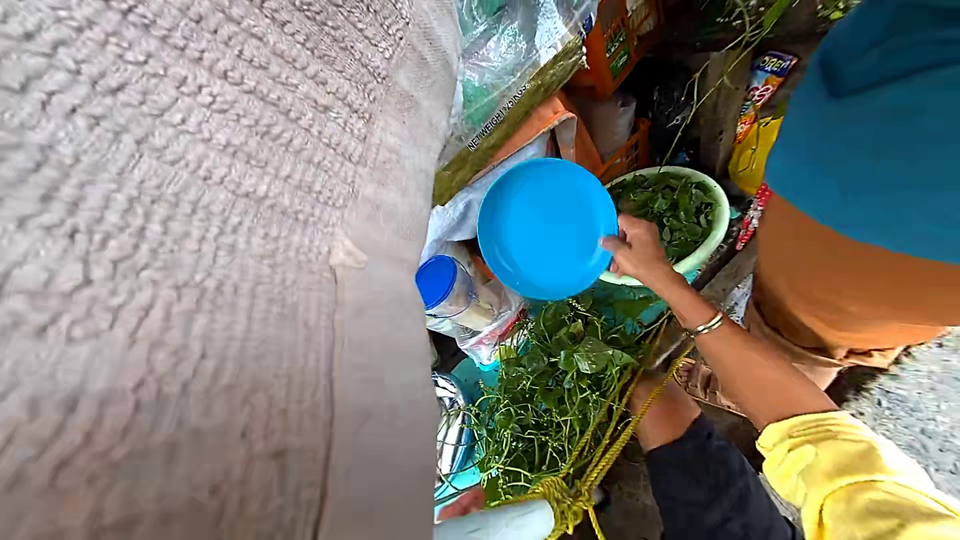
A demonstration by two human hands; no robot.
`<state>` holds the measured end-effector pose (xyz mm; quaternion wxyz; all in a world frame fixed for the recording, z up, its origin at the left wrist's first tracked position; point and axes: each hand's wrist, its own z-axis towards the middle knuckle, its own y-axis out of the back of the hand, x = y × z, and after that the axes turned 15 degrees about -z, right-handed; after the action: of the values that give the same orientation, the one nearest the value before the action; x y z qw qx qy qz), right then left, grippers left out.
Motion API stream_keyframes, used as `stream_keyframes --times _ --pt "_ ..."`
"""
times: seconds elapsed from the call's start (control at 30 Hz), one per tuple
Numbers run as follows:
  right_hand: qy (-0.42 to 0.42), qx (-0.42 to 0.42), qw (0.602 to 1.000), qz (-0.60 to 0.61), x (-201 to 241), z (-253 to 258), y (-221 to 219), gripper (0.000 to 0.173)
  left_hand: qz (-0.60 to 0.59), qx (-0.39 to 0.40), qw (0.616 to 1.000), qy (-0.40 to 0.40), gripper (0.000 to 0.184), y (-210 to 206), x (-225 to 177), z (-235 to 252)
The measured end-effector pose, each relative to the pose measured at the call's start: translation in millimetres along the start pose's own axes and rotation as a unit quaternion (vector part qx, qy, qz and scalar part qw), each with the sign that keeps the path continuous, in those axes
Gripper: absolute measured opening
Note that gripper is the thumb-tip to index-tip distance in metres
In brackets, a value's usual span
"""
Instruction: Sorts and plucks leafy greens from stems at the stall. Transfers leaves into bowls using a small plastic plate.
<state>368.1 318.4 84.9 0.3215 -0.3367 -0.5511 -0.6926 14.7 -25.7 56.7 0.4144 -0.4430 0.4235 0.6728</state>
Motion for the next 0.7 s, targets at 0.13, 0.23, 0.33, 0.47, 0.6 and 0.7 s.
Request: stream_keyframes --times 0.13,0.23,0.33,0.47,0.6,0.7 --pt "-0.105 0.115 0.967 0.201 -8.5 -47.3 0.4 0.011 -0.103 0.025 0.994 0.012 0.030 -31.0 -0.7 96.2" --pt "-0.126 0.199 0.946 0.221 -6.3 -68.5 -2.9 0.009 -0.200 0.085 0.969 0.115 0.047 -74.9 -18.9 151.8" --pt "-0.120 0.277 0.927 0.223 -2.8 -72.2 -8.2 0.008 -0.298 0.057 0.932 0.197 0.041 -113.2 -20.8 179.7" --pt "0.014 0.230 0.973 -0.009 -9.2 -40.2 16.7 0.042 -0.329 -0.036 0.913 0.236 0.027 -132.6 -11.3 195.7" --pt "0.057 0.046 0.954 -0.291 -51.4 38.9 30.4 0.095 -0.335 -0.046 0.905 0.258 0.024 -136.6 -3.8 200.9" --pt "0.053 0.110 0.904 -0.411 -68.6 76.9 12.9 0.125 -0.336 -0.036 0.903 0.265 0.026 -144.8 -2.4 208.7"
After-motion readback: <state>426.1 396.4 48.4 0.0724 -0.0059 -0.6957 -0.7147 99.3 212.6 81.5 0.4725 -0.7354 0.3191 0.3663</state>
